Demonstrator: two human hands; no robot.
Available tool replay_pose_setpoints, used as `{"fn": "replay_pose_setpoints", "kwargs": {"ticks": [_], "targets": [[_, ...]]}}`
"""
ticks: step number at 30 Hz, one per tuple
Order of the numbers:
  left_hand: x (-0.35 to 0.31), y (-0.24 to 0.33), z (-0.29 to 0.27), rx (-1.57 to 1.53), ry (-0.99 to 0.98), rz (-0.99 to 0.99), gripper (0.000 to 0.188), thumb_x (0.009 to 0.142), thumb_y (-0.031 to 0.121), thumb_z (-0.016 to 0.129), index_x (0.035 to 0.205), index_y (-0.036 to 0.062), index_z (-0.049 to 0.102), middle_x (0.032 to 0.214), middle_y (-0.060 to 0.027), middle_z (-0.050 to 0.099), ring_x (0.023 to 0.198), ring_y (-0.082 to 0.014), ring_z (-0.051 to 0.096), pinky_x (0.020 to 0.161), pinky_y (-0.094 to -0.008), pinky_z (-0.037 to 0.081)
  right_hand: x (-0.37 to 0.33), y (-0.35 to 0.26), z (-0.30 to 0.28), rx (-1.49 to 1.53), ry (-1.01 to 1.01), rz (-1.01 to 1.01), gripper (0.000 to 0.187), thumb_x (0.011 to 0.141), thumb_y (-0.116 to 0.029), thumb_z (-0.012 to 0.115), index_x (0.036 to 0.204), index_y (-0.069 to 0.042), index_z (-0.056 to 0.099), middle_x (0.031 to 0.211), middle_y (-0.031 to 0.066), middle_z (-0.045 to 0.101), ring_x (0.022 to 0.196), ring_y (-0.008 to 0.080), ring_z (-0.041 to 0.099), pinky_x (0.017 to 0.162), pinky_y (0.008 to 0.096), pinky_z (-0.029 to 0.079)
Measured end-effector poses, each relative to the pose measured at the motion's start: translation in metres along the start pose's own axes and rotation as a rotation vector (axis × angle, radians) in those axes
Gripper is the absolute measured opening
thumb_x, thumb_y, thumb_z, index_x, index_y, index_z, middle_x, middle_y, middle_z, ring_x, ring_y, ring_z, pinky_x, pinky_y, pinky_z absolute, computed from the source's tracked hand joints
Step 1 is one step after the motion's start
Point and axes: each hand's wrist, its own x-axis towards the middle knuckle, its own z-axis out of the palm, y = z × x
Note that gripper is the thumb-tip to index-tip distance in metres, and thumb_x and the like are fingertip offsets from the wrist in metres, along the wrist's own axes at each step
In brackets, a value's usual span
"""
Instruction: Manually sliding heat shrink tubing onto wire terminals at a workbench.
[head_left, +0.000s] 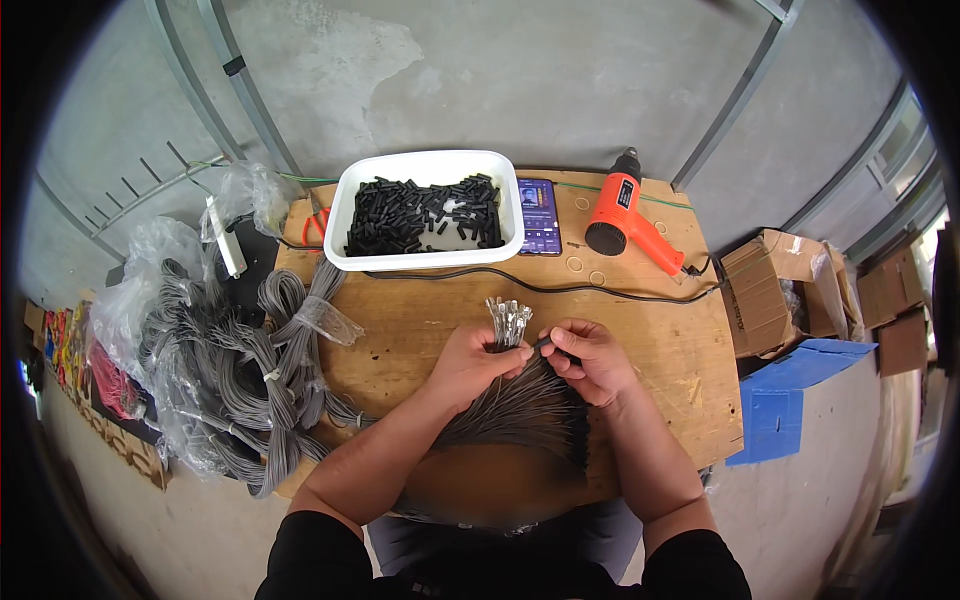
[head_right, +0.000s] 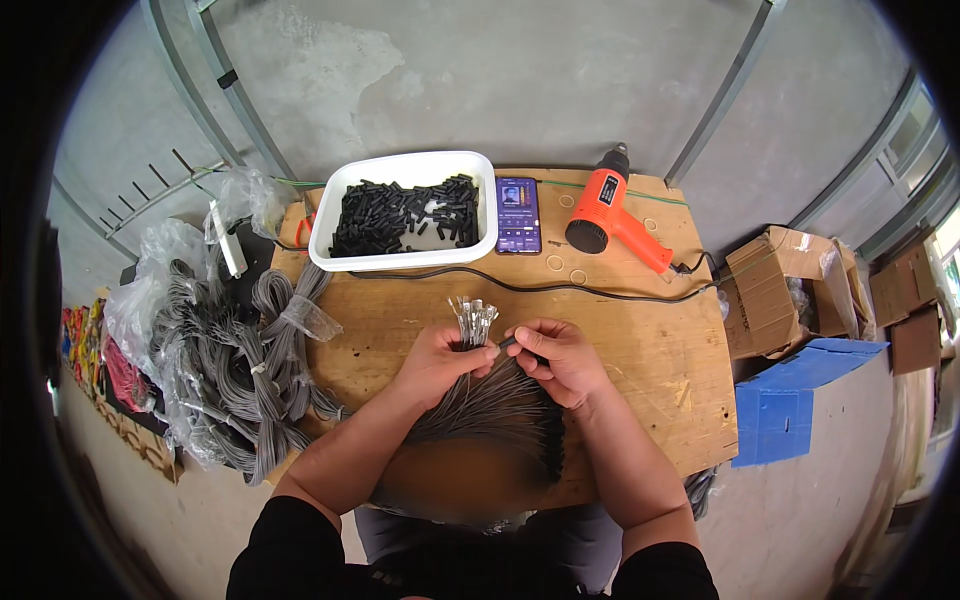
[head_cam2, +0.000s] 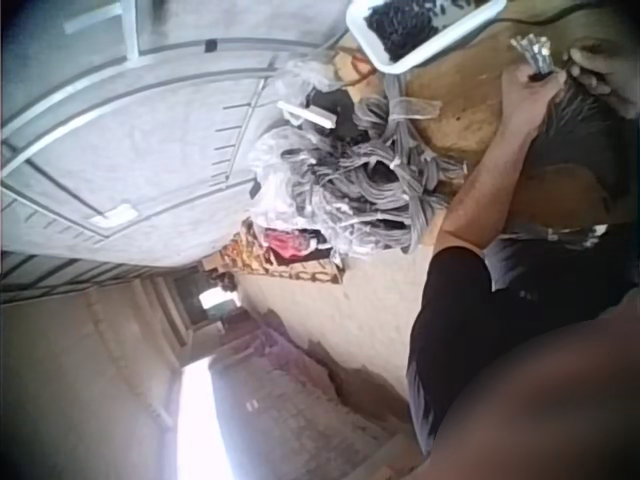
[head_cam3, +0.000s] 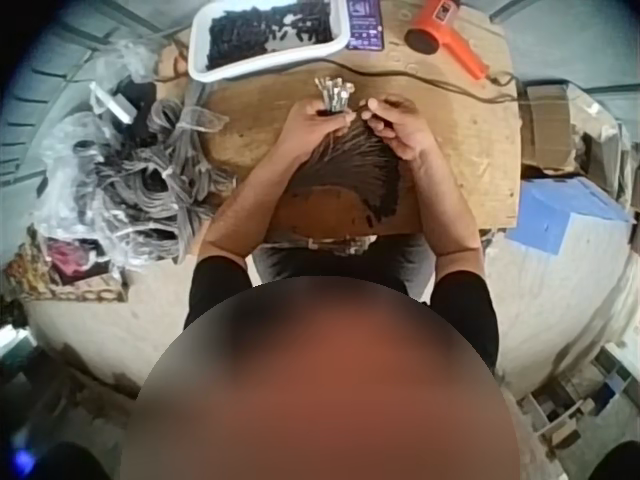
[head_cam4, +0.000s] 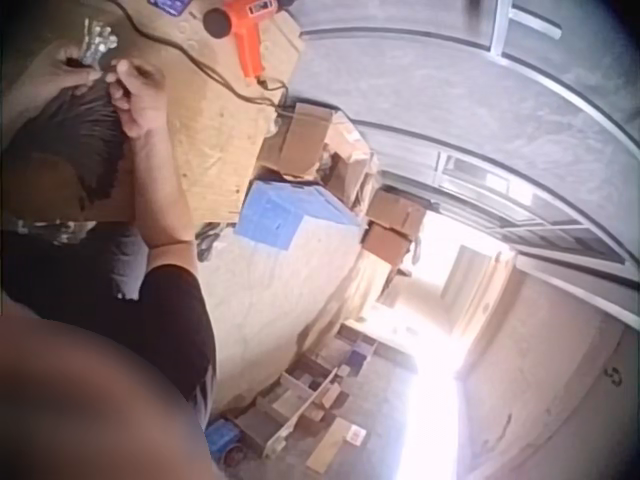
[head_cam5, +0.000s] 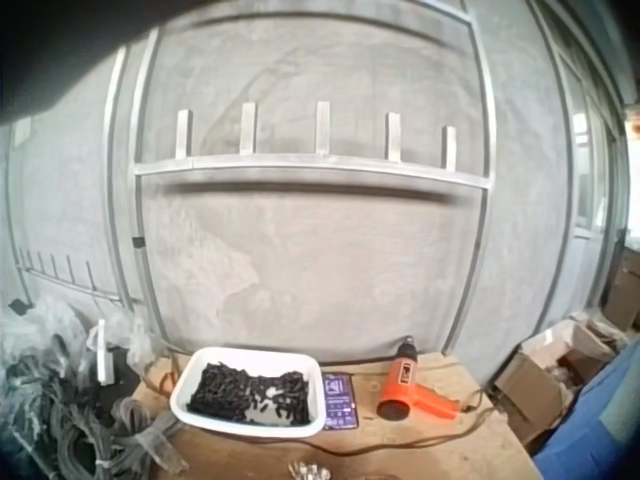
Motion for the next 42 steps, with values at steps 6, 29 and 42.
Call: {"fn": "replay_pose_setpoints", "kwargs": {"ticks": [6,29,42], "targets": [[0.002,-0.006,-0.005,0.03,-0.048,0.045,0.011,0.089,0.007,0.071,0.092,-0.0041,0.069,0.075,-0.0023,0.063,0.068,-0.0081,0.057,0.062,-0.0237,0.047,-0.001,-0.004,0.002,-0.027,0.04,-0.022,0.02,0.093,-0.014,0.068,0.103,0.003,0.066,0.081,0.0043,0.067,0.059,0.0057,0.049,0.045,0.0171,0.031],[0.002,-0.009,-0.003,0.569,0.019,0.193,0.023,0.09,0.022,0.071,0.09,-0.0001,0.072,0.064,-0.0068,0.065,0.061,-0.0044,0.055,0.057,-0.0275,0.046,-0.006,0.002,0.007,-0.526,0.088,-0.429,0.023,0.092,-0.003,0.068,0.115,-0.002,0.069,0.086,-0.0026,0.065,0.068,0.0023,0.051,0.062,0.0185,0.043],[0.003,-0.012,-0.005,0.218,0.016,0.042,0.019,0.092,0.017,0.07,0.094,-0.0021,0.073,0.069,0.0002,0.065,0.063,-0.0036,0.055,0.056,-0.0218,0.044,-0.006,0.001,0.006,-0.504,0.127,-0.44,0.008,0.091,0.0,0.068,0.098,-0.001,0.067,0.083,-0.0021,0.064,0.073,0.0027,0.055,0.065,0.0188,0.046]]}}
